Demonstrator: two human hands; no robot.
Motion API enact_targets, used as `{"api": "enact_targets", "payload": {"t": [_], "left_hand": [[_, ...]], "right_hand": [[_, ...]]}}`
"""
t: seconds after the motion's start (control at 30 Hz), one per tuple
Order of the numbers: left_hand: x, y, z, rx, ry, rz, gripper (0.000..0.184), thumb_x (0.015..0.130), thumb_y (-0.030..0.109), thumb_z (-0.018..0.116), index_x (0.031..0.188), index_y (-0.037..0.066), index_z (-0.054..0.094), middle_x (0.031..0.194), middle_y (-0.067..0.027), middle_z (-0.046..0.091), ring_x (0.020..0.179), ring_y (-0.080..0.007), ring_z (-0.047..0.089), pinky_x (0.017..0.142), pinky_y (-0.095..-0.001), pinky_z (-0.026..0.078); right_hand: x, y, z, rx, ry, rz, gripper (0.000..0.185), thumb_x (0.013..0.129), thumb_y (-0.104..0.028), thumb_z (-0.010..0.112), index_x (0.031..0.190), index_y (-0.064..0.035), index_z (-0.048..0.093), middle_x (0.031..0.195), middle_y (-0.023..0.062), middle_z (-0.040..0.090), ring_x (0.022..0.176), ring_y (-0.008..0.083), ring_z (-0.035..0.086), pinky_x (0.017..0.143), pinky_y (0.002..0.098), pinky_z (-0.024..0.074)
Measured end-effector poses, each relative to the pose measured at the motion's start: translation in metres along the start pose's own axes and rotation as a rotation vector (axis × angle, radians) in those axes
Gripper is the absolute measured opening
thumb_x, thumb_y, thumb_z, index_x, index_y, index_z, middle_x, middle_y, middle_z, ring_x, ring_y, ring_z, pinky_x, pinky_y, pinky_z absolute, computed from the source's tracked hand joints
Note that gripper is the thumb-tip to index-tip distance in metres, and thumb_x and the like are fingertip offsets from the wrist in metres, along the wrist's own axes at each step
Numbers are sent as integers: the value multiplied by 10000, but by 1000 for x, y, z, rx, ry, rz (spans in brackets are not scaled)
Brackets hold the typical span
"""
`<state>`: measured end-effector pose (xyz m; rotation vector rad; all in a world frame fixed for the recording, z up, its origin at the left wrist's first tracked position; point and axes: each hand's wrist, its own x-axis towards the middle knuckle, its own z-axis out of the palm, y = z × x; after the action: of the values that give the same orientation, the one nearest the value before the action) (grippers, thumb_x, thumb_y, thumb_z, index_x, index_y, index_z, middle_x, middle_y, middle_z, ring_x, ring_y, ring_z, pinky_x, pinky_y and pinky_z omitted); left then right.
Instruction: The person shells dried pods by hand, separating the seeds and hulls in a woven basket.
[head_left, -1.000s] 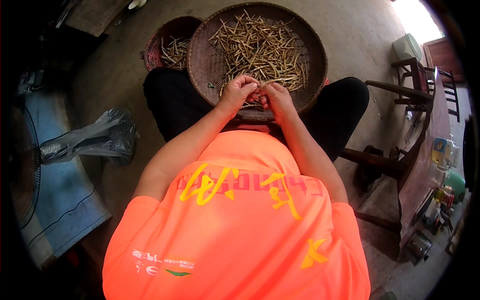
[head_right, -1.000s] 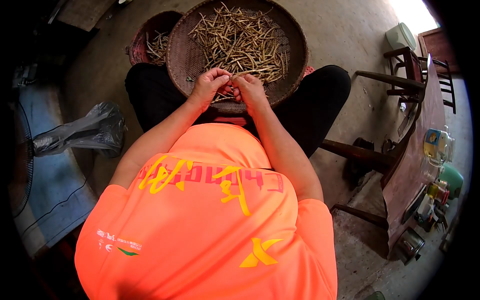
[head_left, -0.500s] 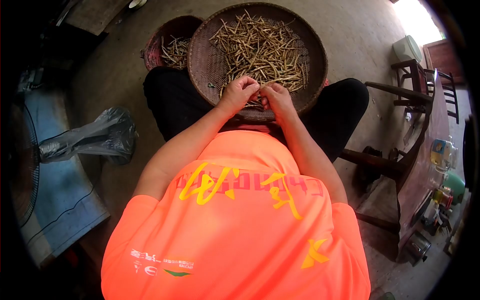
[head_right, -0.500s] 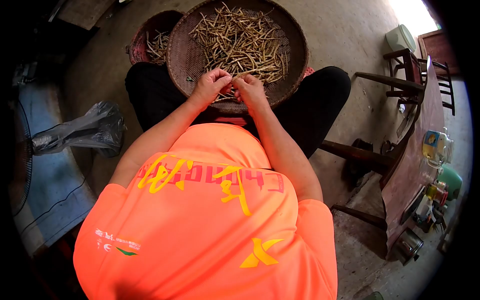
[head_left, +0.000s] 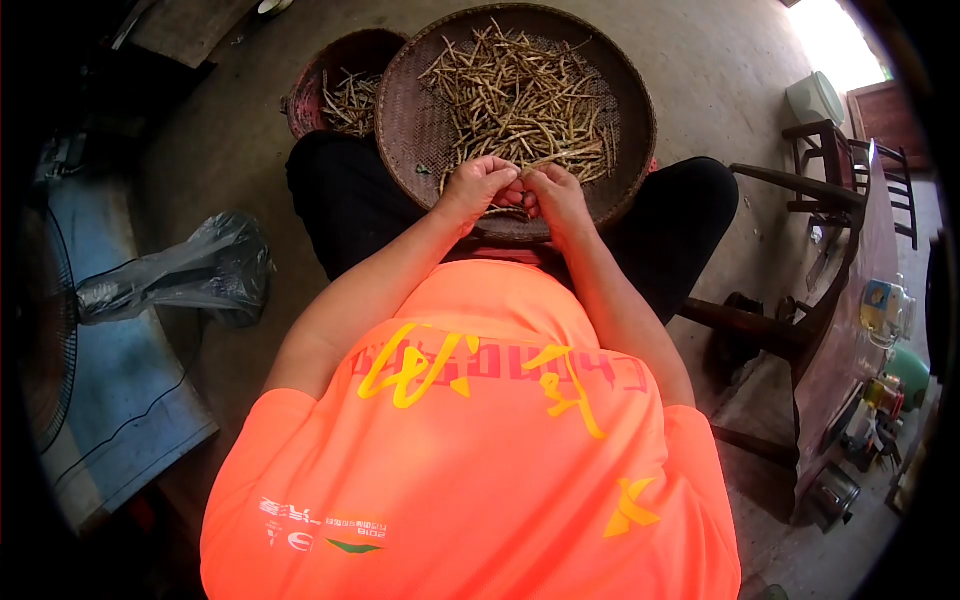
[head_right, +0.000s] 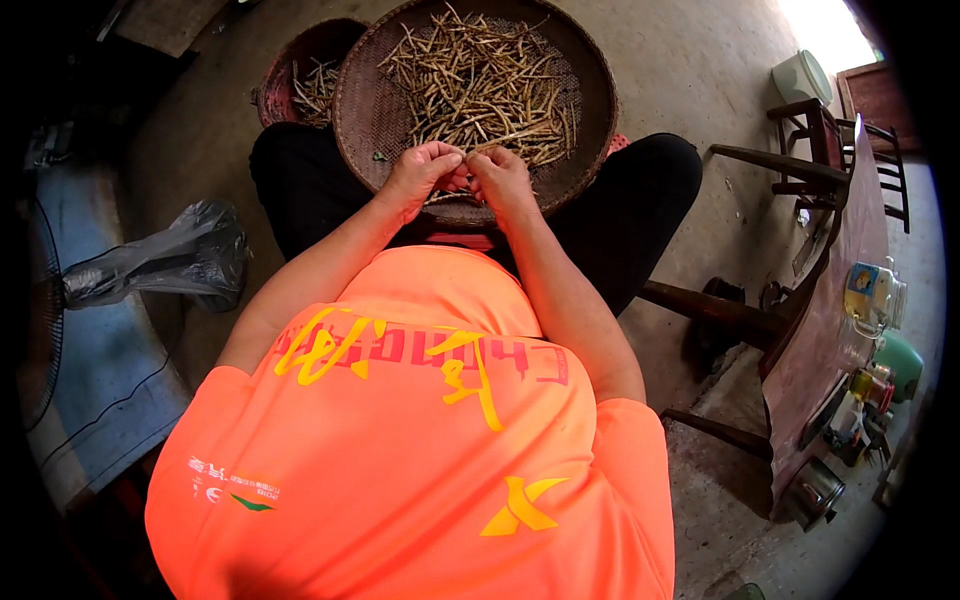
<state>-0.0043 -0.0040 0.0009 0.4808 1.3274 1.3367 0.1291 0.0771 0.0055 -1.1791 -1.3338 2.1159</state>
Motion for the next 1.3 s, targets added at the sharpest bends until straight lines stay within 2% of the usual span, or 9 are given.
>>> {"api": "enact_targets", "payload": {"t": [0.3, 0.37, 0.57, 0.97, 1.3], "left_hand": [[2, -3, -4, -55, -35, -32, 164, 905, 121, 567, 1028, 11, 571, 850, -64, 646, 707, -124, 625, 671, -243, 530], [2, -3, -4, -66, -34, -34, 150, 910, 131, 559, 1009, 20, 575, 818, -52, 634, 674, -117, 608, 642, -238, 518], [2, 0, -2, 60, -12, -46, 135, 926, 180, 529, 918, 51, 568, 724, -15, 581, 605, -105, 557, 584, -240, 482], [3, -1, -5, 68, -64, -14, 129, 913, 186, 533, 878, 64, 551, 699, -14, 560, 576, -118, 545, 567, -255, 478], [3, -5, -3, 41, -3, -11, 159, 910, 214, 512, 836, 74, 536, 664, -5, 523, 541, -117, 518, 525, -255, 444]], "right_hand": [[-2, -2, 0, 24, -5, 21, 162, 854, -145, 589, 926, 0, 584, 730, 21, 604, 547, 68, 509, 466, 214, 412], [-4, -3, 3, 51, 2, -11, 134, 862, -156, 588, 865, -22, 582, 677, 12, 573, 532, 66, 500, 474, 198, 404], [-2, -1, 2, 8, -26, -6, 141, 846, -143, 595, 868, -6, 568, 685, 13, 551, 537, 78, 507, 457, 221, 408], [0, 1, -2, 39, -64, 37, 148, 848, -156, 582, 850, -9, 561, 679, 22, 553, 523, 84, 494, 457, 225, 407], [-1, 1, 2, 43, -71, 43, 151, 857, -163, 593, 860, -17, 555, 695, 13, 552, 546, 81, 501, 481, 218, 416]]}}
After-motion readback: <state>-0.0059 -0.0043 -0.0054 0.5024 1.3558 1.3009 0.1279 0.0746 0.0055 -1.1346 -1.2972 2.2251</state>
